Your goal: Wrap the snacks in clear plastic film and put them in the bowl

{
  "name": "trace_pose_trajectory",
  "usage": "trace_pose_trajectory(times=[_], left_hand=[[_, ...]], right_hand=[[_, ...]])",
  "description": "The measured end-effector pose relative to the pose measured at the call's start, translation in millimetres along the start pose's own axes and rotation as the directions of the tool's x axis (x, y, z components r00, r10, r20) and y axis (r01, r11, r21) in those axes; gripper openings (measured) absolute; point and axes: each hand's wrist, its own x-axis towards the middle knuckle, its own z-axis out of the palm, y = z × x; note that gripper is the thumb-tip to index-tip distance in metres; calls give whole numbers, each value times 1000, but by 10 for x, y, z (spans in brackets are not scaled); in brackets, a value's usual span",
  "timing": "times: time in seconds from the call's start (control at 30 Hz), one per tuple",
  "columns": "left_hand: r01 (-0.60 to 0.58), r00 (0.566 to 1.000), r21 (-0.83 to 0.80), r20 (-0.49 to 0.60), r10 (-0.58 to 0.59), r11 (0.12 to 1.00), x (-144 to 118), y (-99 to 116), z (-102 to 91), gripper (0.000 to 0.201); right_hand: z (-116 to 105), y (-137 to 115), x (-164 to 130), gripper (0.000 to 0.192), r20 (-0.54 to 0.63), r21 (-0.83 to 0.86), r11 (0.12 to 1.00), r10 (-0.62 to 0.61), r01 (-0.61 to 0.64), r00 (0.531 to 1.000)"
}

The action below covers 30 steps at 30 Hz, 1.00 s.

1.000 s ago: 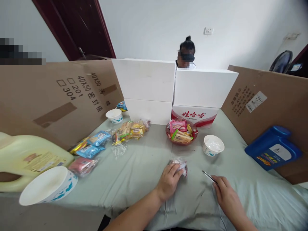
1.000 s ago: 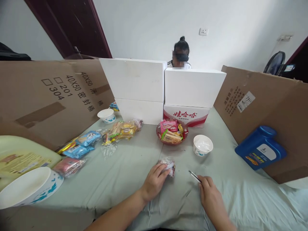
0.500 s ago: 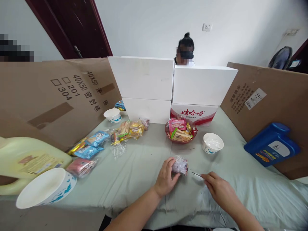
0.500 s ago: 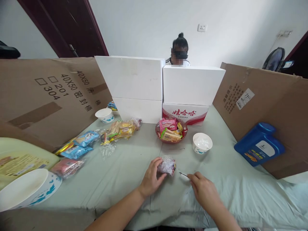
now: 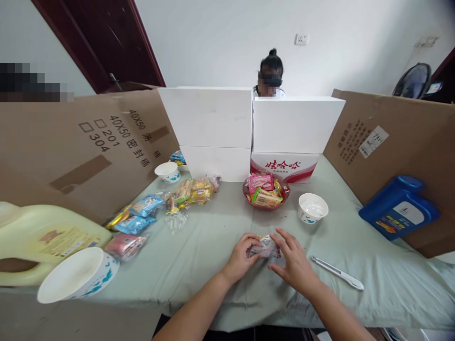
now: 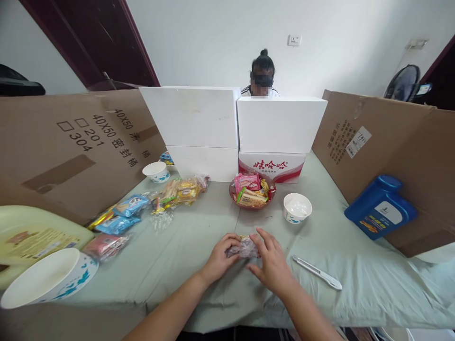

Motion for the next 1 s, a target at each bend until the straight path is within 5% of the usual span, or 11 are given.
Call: trace_pose_trajectory(times=[0.07,0.2,0.33,0.43,0.53,0.63,0.73,0.83,0.9,1.0], left_hand=[[77,995,-26,-67,-79,997,-82,-46,-127,10],[256,925,-6,-290,-247,967,-355,-217,-444,15],[137,840,332,-539,68,933,-539,-141,-638,15],[-107,907,542,-290,305,833,-462,106,-598,19],[-256,955,636,50,293,728,-290,337,-454,35],[-311,950,673,196,244,671,-264,458,-321,24],[-370,927,670,316,204,643,-502,509,-255,21],[-416,876,625,471,106,660,-821,533,-238,19],[-371,870,604,491,37,705,-931,528,-244,21],[-173,943,661,324,-70,731,-868,469,-270,17]], right_hand=[[36,76,30,24,3,54,998,31,-31,1000],[-24,449,-208,17,-77,85,978,198,-192,977],[-135,580,-434,19,-220,44,961,275,-272,936],[-177,372,-387,21,-316,62,960,279,-273,907],[-166,40,-240,27,-170,136,970,224,-202,960],[-123,-233,-191,41,125,114,989,84,-99,989],[-82,-370,-333,29,351,18,1000,-29,24,936],[-58,-411,-555,24,435,-51,990,-97,132,895],[-48,-405,-648,15,439,-61,987,-109,150,892],[-14,-338,-639,15,414,-103,994,3,44,910]])
